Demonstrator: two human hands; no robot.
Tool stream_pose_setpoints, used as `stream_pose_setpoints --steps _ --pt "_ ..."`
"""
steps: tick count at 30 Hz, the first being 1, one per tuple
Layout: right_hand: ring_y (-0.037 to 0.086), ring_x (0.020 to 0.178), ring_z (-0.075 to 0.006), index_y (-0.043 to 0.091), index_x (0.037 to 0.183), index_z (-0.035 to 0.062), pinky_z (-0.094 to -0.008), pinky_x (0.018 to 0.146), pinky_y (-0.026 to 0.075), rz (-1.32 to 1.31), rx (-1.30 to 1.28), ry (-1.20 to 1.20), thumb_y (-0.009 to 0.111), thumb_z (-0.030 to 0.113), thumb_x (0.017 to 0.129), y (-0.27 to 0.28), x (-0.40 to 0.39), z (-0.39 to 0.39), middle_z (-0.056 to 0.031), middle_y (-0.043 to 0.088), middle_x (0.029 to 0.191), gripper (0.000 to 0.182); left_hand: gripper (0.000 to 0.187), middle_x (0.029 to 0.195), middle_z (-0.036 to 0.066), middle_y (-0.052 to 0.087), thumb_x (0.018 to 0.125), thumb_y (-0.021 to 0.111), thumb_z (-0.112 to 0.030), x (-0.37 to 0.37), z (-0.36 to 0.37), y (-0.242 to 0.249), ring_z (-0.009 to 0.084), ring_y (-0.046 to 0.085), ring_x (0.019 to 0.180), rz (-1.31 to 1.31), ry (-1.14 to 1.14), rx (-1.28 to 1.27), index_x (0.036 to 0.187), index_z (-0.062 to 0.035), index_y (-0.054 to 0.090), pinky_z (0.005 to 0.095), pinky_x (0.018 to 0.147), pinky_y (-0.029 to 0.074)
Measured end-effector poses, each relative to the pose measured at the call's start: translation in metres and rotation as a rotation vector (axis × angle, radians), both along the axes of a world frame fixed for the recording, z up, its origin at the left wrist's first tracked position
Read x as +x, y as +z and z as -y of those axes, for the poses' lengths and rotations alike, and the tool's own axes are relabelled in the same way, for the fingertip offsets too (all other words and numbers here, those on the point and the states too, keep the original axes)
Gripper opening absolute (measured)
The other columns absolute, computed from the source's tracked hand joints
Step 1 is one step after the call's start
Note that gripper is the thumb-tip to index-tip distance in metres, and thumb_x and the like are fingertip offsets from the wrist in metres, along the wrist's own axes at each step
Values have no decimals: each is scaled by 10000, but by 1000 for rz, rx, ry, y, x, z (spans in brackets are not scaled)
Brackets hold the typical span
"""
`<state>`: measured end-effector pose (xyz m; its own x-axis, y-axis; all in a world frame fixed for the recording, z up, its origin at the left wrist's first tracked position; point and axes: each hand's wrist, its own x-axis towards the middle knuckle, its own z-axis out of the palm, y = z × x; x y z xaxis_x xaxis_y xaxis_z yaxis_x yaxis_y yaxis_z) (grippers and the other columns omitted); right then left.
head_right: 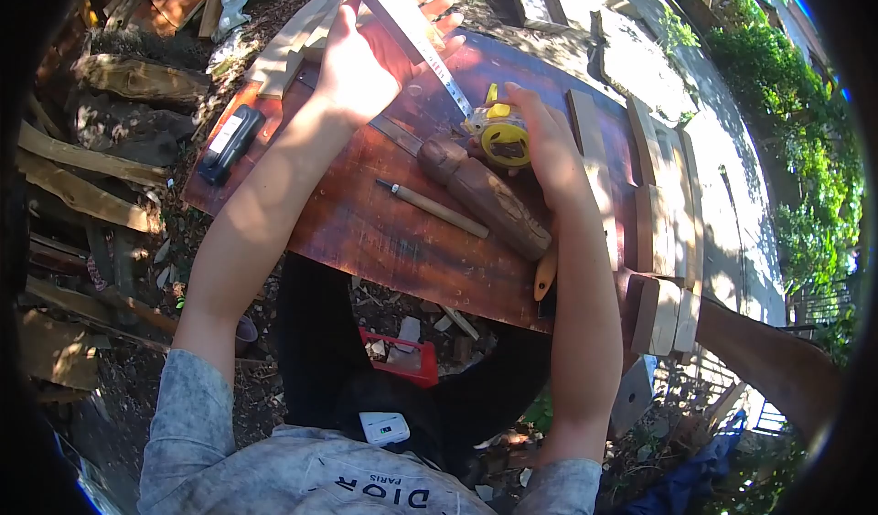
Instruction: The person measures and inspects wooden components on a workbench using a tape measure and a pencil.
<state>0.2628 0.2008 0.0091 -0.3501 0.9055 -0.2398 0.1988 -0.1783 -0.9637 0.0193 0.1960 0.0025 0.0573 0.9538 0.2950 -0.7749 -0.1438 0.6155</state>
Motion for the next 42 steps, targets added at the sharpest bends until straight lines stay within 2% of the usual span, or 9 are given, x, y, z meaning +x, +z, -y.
stream_pose_setpoints --steps 12,21,24,27,30,33,37,40,42 --pt "741 795 -147 695 1168 85 -280 585 476 45 -21 23 481 551 1000 5 0 3 -76 770 938 540 834 1454 213 549 1035 316 -656 6 5 11 365 546 1336 -26 49 -91 1504 25 423 557 1143 434" --pt "727 827 -172 710 1144 7 -284 726 543 -27 -22 -38 389 619 1031 -11 2 -10 -124 756 975 701 842 1497 210 509 1023 349 -660 1 1 5 381 534 1346 12 -8 -66 1525 15 394 593 1157 409" --pt "738 825 -186 717 1119 -3 -290 751 566 -43 -40 -13 355 604 1051 -4 0 -5 -136 751 963 710 843 1493 212 511 1023 349 -660 2 2 3 385 535 1345 13 -10 -40 1523 17 394 599 1154 413" --pt "749 820 -244 719 1129 -44 -319 795 597 -75 -70 14 293 550 1075 8 -6 6 -197 745 979 733 842 1481 216 520 1029 331 -659 4 3 7 390 543 1337 -7 11 -71 1518 23 396 603 1145 423" --pt "745 831 -242 718 1130 -50 -323 814 595 -79 -48 16 281 563 1075 8 -7 6 -199 744 984 755 837 1466 220 532 1036 307 -654 5 4 9 394 552 1325 -21 33 -90 1514 27 397 606 1137 432" --pt "755 819 -212 724 1111 0 -298 776 593 -71 -38 37 221 573 1086 6 -5 4 -168 748 973 763 836 1457 225 539 1039 293 -652 6 5 9 396 558 1317 -26 48 -97 1512 29 399 607 1134 435" --pt "750 816 -211 729 1106 8 -296 772 591 -86 -48 35 221 580 1083 4 -5 2 -165 747 977 765 838 1466 228 532 1041 288 -649 5 5 9 398 551 1324 -26 49 -92 1517 33 392 611 1139 428" --pt "746 816 -210 733 1107 19 -294 772 588 -80 -54 34 219 583 1082 4 -5 3 -161 746 978 763 795 1425 222 559 1040 320 -625 6 6 11 384 549 1323 26 32 -115 1488 25 421 573 1150 425" --pt "743 822 -208 735 1110 26 -293 774 586 -68 -54 36 219 583 1082 5 -5 3 -158 745 977 760 841 1379 234 573 988 416 -689 -1 -6 -11 417 575 1273 131 -72 15 1467 2 433 633 1099 453"
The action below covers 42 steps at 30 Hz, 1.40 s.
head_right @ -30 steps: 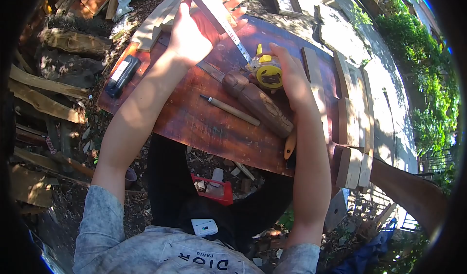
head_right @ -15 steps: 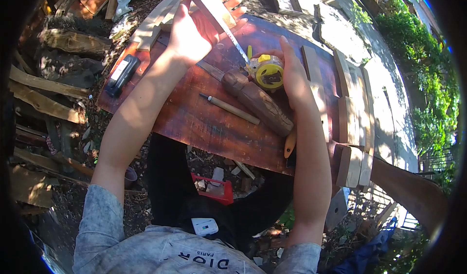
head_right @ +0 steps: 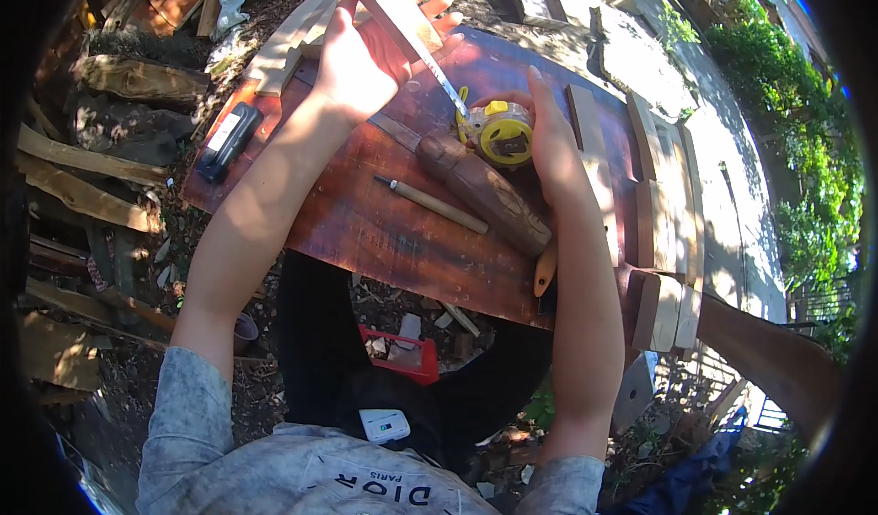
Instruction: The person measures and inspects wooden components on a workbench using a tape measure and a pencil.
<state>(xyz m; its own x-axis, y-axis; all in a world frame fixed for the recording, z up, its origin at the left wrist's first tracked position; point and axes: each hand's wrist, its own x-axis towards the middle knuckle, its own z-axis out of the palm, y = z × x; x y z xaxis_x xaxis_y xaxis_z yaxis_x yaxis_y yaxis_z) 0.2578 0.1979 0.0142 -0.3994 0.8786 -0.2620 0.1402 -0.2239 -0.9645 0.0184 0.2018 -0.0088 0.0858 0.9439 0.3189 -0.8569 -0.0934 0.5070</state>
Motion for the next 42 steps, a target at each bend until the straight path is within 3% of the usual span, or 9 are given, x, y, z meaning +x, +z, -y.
stream_pose_setpoints --steps 4,16,25,26,29,33,36,39,42 --pt "738 832 -201 737 1113 32 -295 793 582 22 13 -16 223 579 1082 1 0 0 -150 747 981 751 913 1353 235 601 906 523 -752 -2 -7 -8 427 597 1243 3 -10 48 1425 -1 488 658 1092 450" --pt "739 858 -208 740 1101 21 -304 817 581 -9 -1 -13 253 565 1083 2 -2 2 -153 749 999 730 783 1082 218 687 1006 276 -732 -2 -5 -9 446 669 1053 151 -62 -46 1275 -61 576 691 1037 474" --pt "742 842 -222 723 1104 10 -307 801 586 -28 3 -15 290 561 1082 2 -2 4 -157 743 987 701 667 1082 177 669 1001 420 -688 -1 -2 -1 405 669 1066 205 -25 -177 1288 -103 561 698 1024 485" --pt "742 839 -222 718 1109 10 -308 800 587 -35 -9 -18 297 560 1082 2 -2 4 -157 742 980 692 657 1076 169 663 998 452 -676 -2 2 0 395 673 1068 244 -52 -145 1321 -110 529 685 1008 502" --pt "742 823 -216 704 1121 19 -308 771 586 -45 2 -23 314 562 1079 -2 -3 3 -147 743 954 669 853 1440 192 525 972 399 -681 4 3 10 362 553 1298 42 122 -18 1492 -5 395 594 1077 460" --pt "738 797 -191 699 1121 51 -291 689 562 -10 30 -63 349 582 1065 -3 -3 2 -113 748 927 639 727 1341 144 540 893 538 -546 0 7 11 324 555 1246 12 146 -99 1410 -43 447 577 1021 468" --pt "732 783 -163 698 1115 74 -270 633 526 35 47 -81 377 597 1051 -6 -2 -1 -87 753 923 618 551 1316 162 614 1012 465 -512 1 8 16 313 574 1283 -49 210 -202 1344 -76 520 503 1135 415" --pt "719 755 -141 693 1126 88 -261 604 498 28 36 -97 393 600 1045 -6 -2 1 -64 753 915 599 423 1297 136 617 1014 530 -377 -5 -7 -1 276 599 1213 -141 277 -154 1331 -98 531 462 1104 427" --pt "741 846 -218 697 1154 16 -331 730 603 0 12 -112 414 481 1079 -1 -3 3 -139 735 998 549 343 1281 111 614 1017 572 -248 1 5 10 242 615 1135 -6 334 -371 1317 -86 531 393 1078 436"
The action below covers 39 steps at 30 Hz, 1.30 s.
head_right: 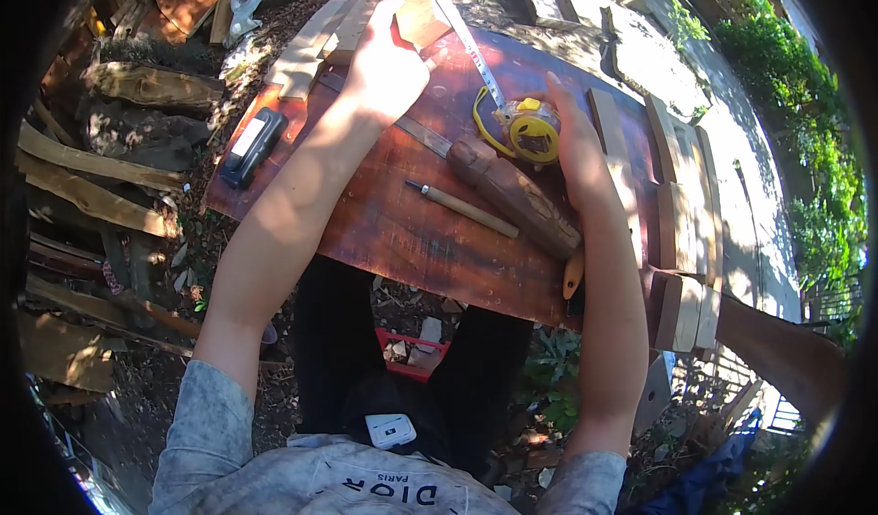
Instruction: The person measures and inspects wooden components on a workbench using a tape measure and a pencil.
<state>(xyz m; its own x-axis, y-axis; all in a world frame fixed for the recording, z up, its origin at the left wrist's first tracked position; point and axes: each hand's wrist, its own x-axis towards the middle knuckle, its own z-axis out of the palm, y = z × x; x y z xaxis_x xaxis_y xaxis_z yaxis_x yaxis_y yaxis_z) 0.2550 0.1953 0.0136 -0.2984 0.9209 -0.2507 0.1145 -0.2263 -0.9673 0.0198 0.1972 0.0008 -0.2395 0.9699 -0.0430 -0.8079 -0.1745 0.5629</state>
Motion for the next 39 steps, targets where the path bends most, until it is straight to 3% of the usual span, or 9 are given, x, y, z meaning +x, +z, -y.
stream_pose_setpoints --steps 4,9,12,15,18,21,24,26,39 --pt "722 828 -174 691 1156 38 -296 638 543 40 77 -10 442 510 1054 1 -1 2 -102 731 969 544 361 1310 100 586 1056 529 -159 2 4 10 226 601 1112 -307 44 8 1405 -67 505 327 1051 456" --pt "654 760 -127 680 1179 72 -280 570 474 7 145 27 490 550 1017 -8 4 -3 -38 680 902 540 412 1402 168 524 1083 443 -79 -6 -16 -19 288 544 1300 -399 120 165 1485 7 437 367 1157 437" --pt "615 720 -127 681 1183 66 -282 553 481 118 350 -11 548 488 1003 -12 4 -2 -35 654 869 478 397 1465 213 472 1089 400 -65 -11 -18 -23 324 477 1395 -90 11 299 1454 90 416 401 1228 374" --pt "612 718 -132 685 1181 67 -279 538 487 169 294 -37 589 422 992 -4 -1 4 -45 653 885 414 403 1495 221 450 1092 368 -65 -10 -15 -20 322 447 1427 -247 0 322 1448 121 401 404 1228 376" --pt "610 705 -139 694 1153 60 -274 535 494 298 436 -64 604 396 984 -1 -2 5 -48 647 872 387 424 1494 194 462 1050 378 24 -7 -6 -14 281 498 1372 -111 -22 191 1469 79 407 370 1201 404" --pt "605 688 -141 702 1138 61 -284 534 494 317 561 -100 615 396 975 -6 -2 5 -52 649 864 383 441 1450 154 512 1012 405 71 -2 -7 -15 225 547 1289 -651 86 1 1447 26 459 337 1166 427" --pt "604 681 -138 710 1120 61 -299 529 487 384 517 -86 619 410 968 -7 1 3 -59 658 865 392 469 1379 119 565 980 415 123 0 -10 -14 185 572 1218 -535 59 -24 1422 -8 504 309 1129 445" --pt "605 677 -141 713 1116 63 -306 530 483 429 482 -104 622 422 964 -2 1 5 -61 660 866 400 423 1333 116 587 998 426 102 -8 -19 -31 190 576 1219 -706 57 109 1398 6 524 312 1119 457" --pt "602 693 -139 703 1086 62 -310 544 490 417 496 -171 626 414 958 3 -2 9 -62 682 911 382 333 1324 172 594 1049 529 -84 8 -3 -10 259 581 1275 -184 -3 237 1339 81 528 355 1148 487"
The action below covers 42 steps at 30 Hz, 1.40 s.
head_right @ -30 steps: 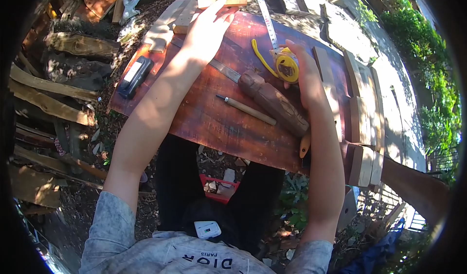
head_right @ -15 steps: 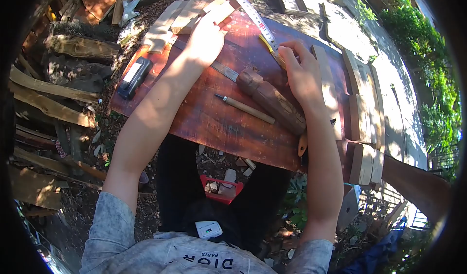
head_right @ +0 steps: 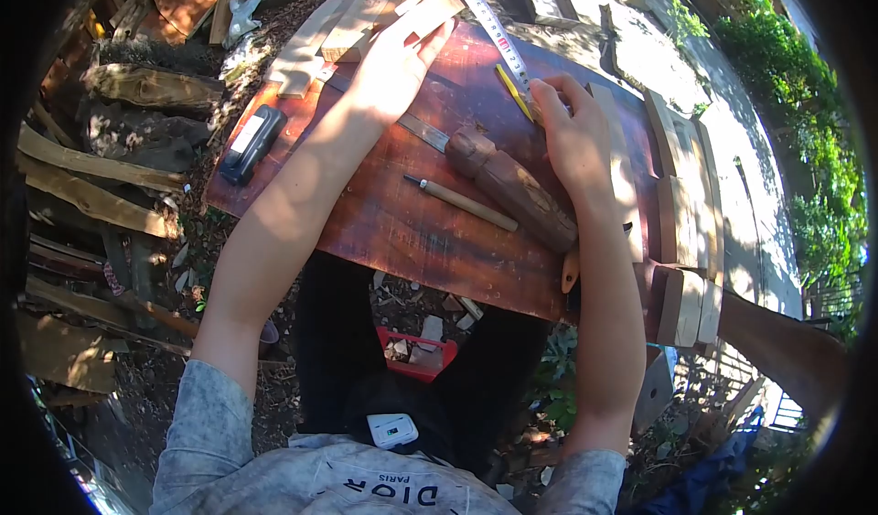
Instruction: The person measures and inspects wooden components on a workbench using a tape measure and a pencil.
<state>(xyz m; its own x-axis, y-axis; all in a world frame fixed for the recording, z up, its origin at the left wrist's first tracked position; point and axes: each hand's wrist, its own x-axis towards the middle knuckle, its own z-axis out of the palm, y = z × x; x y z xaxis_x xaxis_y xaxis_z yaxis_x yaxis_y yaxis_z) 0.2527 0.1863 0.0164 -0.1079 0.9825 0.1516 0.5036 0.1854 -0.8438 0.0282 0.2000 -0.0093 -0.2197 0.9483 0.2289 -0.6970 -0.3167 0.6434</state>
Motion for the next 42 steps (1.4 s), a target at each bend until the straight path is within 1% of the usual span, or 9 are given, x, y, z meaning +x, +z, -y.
stream_pose_setpoints --steps 6,9,12,15,18,21,27,30,42 --pt "602 691 -137 709 1070 66 -309 571 480 14 19 10 617 373 949 -3 3 -3 -60 693 917 343 330 1300 164 605 1033 555 -94 -2 0 1 248 589 1260 37 0 -18 1319 71 545 352 1135 497" --pt "621 754 -170 713 1058 62 -330 686 489 54 1 -29 608 361 935 -7 5 -8 -82 697 918 340 321 1304 161 604 1036 548 -99 0 1 2 243 593 1252 34 8 -29 1310 70 551 349 1130 501" --pt "632 853 -215 713 1059 56 -350 809 476 63 77 -25 598 358 923 -13 7 -13 -114 701 933 350 328 1307 159 605 1040 543 -104 1 1 3 242 598 1246 32 12 -31 1316 74 551 350 1127 503" --pt "627 919 -244 707 1078 48 -357 862 462 107 42 -32 558 373 935 -8 7 -9 -139 696 936 385 337 1305 157 609 1042 545 -108 0 1 2 240 599 1244 19 -1 -18 1324 74 552 353 1130 501" --pt "627 910 -243 702 1086 37 -354 850 463 27 74 -8 519 385 948 -13 10 -13 -147 689 927 417 345 1296 162 618 1043 549 -116 -2 -2 -3 247 617 1225 -22 -38 84 1330 76 556 357 1121 511" --pt "626 894 -237 697 1095 25 -360 833 463 4 132 0 488 392 958 -14 9 -12 -146 673 904 444 349 1295 173 621 1045 553 -121 8 7 2 262 633 1206 -65 -8 -46 1329 81 560 362 1101 531" --pt "606 686 -199 703 1114 41 -356 612 487 -25 21 -9 483 400 967 -5 5 -5 -109 614 811 446 358 1306 185 618 1039 565 -108 12 7 1 280 638 1205 -70 -4 -84 1336 92 556 359 1076 554" --pt "584 627 -182 704 1115 48 -342 545 473 -13 33 5 486 401 970 -6 5 -6 -93 592 781 440 357 1305 187 618 1036 566 -97 10 5 -1 282 638 1205 -38 -21 -75 1338 93 554 355 1077 554" --pt "579 633 -167 701 1106 40 -329 530 482 -45 37 22 496 371 971 -6 4 -6 -83 591 777 413 364 1329 190 599 1044 549 -96 15 8 3 286 628 1222 -58 -43 -105 1351 98 519 379 1109 535"
